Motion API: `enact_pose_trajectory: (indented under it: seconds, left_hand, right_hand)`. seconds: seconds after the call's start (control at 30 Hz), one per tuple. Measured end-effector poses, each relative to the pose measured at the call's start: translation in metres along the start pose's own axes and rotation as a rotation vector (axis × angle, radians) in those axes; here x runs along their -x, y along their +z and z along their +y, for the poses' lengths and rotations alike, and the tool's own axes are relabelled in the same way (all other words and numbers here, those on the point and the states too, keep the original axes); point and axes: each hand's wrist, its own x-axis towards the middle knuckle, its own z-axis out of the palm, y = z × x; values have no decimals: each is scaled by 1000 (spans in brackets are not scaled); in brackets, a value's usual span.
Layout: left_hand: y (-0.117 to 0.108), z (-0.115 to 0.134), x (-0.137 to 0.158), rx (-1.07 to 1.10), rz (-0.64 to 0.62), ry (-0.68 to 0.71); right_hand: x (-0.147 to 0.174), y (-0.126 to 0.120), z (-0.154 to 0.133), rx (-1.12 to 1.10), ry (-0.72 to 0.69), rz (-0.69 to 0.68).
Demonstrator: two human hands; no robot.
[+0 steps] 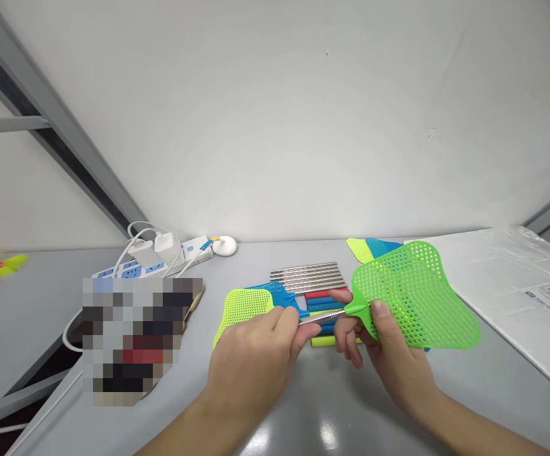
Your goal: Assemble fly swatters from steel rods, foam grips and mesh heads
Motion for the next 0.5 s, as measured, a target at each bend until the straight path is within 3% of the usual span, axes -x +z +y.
enact_pose_trajectory:
  seconds: [0.1, 0.23, 0.37, 0.5]
  left_hand:
    - [0, 2, -1, 207, -137, -73]
    - [-2, 18, 4, 712, -330, -195]
    - [6, 31, 17, 928, -282, -178]
    - [14, 22, 20, 787, -132, -37]
  right_hand:
    - [-2, -4, -1, 103, 55, -97]
    - [0, -1, -2, 278, 82, -157]
    - [-5, -5, -7, 283, 10, -98]
    - [-25, -39, -27, 550, -69, 90]
